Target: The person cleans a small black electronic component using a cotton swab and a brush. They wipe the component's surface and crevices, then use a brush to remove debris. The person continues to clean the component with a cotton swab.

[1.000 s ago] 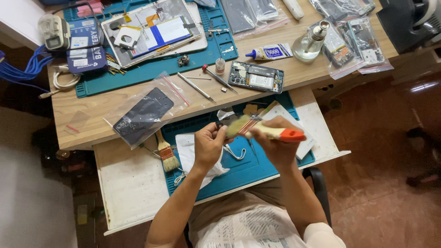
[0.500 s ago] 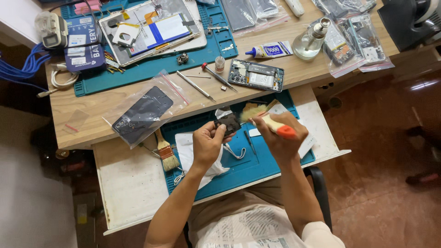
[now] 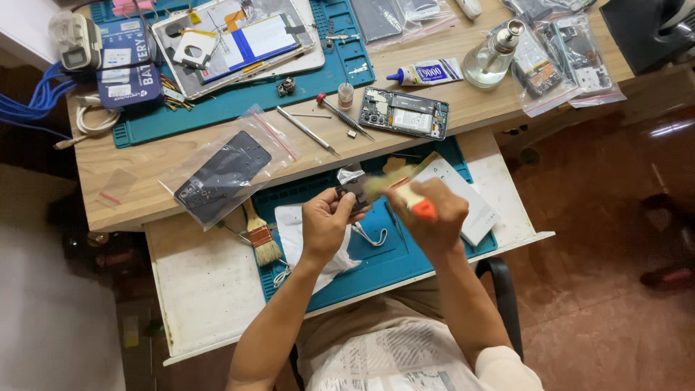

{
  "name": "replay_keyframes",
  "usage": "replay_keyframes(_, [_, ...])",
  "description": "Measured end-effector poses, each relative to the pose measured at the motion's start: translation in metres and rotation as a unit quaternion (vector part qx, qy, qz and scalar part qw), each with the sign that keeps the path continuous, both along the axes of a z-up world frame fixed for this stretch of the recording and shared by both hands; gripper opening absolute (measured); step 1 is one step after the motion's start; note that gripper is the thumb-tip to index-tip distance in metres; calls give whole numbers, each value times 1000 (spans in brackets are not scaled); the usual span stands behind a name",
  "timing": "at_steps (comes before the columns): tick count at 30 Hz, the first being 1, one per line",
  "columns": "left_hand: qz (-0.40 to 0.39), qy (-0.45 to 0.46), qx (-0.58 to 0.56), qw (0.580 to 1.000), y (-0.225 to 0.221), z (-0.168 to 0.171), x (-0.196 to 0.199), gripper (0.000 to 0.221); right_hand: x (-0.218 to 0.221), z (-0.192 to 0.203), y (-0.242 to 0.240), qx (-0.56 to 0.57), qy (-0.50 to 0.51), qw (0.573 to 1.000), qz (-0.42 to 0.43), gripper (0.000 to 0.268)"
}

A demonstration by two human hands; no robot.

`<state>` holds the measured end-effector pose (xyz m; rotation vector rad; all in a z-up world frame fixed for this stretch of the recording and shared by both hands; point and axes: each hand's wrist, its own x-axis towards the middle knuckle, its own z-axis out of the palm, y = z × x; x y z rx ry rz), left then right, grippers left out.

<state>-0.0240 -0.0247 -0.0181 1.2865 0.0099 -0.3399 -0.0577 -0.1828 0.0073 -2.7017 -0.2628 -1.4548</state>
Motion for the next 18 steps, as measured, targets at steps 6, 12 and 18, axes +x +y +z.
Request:
replay_keyframes(6, [-12, -54, 53, 997, 3, -9, 9, 12, -19, 28, 22, 340, 62, 924, 162, 34])
replay_keyframes(12, [6, -37, 0, 999, 4, 12, 1, 12, -10, -6, -38, 185, -3, 982, 28, 25])
replay_keyframes(18, [8, -103, 16, 995, -10, -11, -1, 12, -38, -3, -42, -135, 130, 981, -48, 21])
